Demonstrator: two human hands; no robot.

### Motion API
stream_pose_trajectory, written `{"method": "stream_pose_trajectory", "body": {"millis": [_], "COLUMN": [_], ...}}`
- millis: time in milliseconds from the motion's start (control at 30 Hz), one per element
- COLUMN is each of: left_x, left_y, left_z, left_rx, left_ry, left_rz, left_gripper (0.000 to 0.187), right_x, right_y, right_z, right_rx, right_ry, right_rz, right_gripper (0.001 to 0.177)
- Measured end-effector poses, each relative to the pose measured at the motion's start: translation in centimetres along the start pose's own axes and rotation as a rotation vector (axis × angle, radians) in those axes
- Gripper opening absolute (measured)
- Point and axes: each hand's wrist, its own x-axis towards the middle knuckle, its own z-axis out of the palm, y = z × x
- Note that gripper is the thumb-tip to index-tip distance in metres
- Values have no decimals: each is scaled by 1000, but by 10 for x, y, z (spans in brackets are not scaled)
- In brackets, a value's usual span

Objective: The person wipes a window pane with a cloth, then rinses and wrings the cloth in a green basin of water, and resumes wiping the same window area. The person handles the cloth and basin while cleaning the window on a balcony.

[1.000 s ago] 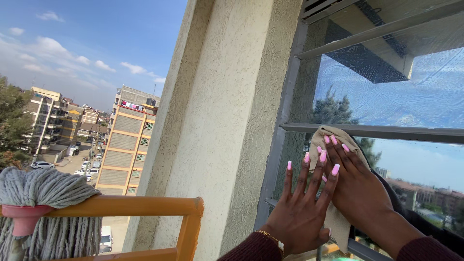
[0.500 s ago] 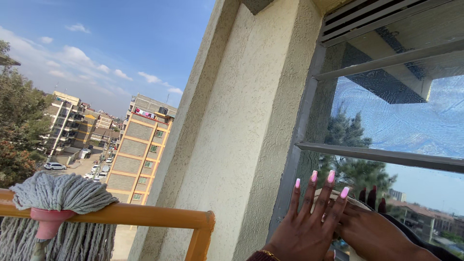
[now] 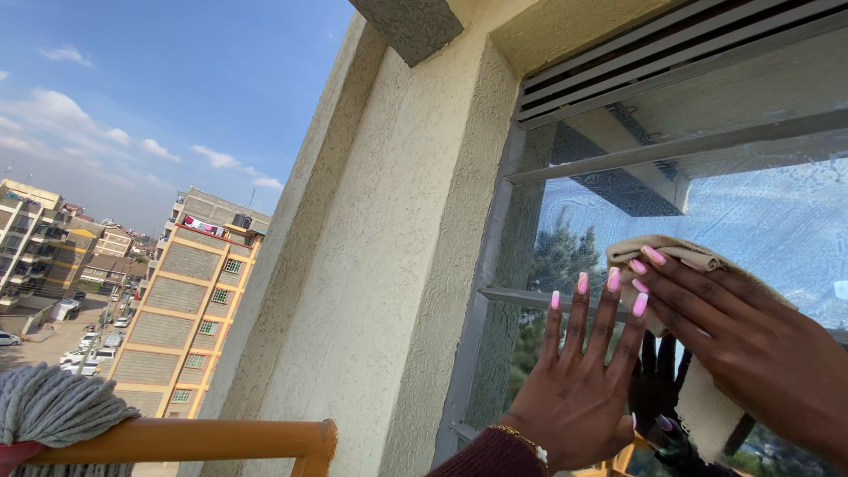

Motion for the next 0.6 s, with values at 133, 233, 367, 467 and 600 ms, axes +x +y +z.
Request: {"method": "stream_pose_trajectory", "body": {"millis": [133,233,367,467,600], "left_x": [42,77,102,110,110], "left_y": [18,29,37,44,47], "left_z": [5,12,21,27,30], "left_rx": [189,312,337,318,334], "left_ry": [183,255,336,388,414], "left_rz": [20,-4,-34,-44,-52], "left_gripper": [127,135,140,140,142], "right_x": [17,19,5,-8,6], "right_y": [52,85,112,132,130], "right_z": [-37,-49,-42,-31,-14], "right_rx": [-267,-643,-704,-716,-506], "right_ry": [-66,-261,-277,-333,-239], "right_rz": [223,300,356,305,278], "right_gripper": [85,88,85,85,71]}}
